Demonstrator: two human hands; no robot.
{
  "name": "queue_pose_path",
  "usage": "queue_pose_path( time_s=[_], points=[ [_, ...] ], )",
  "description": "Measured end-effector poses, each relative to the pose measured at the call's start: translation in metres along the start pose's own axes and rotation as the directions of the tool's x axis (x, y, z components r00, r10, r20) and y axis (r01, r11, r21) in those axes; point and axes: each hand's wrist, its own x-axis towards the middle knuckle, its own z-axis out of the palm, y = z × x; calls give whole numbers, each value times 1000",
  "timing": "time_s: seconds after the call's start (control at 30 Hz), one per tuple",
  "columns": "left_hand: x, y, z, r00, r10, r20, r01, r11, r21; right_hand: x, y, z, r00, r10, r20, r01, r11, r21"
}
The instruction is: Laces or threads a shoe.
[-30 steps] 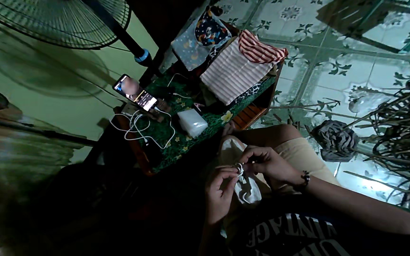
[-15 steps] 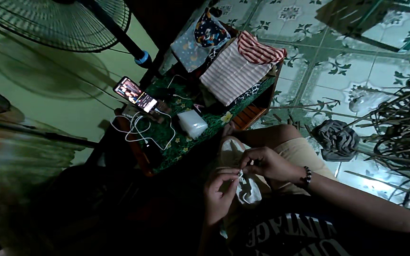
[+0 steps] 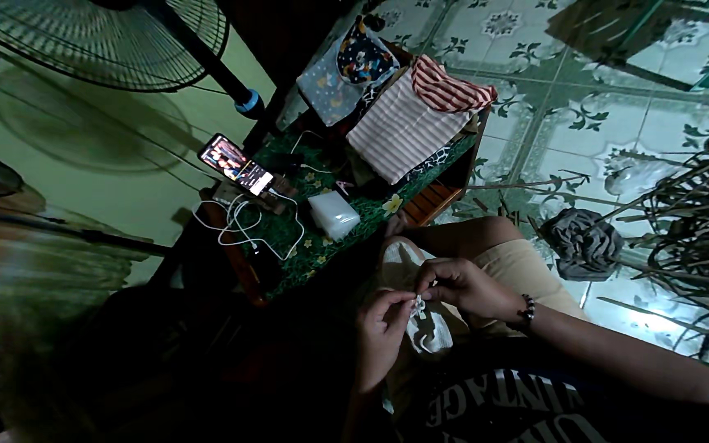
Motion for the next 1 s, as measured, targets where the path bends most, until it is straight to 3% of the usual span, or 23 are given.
queue_pose_path(
  time_s=[0.3,0.77,1.0],
  points=[
    [1,-3,2,998,65,-2,-64,997,52,-1,0,3,999,-27,-39,27,1000,10],
    [5,-8,-3,993,82,90,-88,994,57,2,-1,0,992,-121,30,123,989,-80],
    [5,-10,1,984,176,27,-178,976,124,1,0,3,999,-42,6,42,999,6]
  ],
)
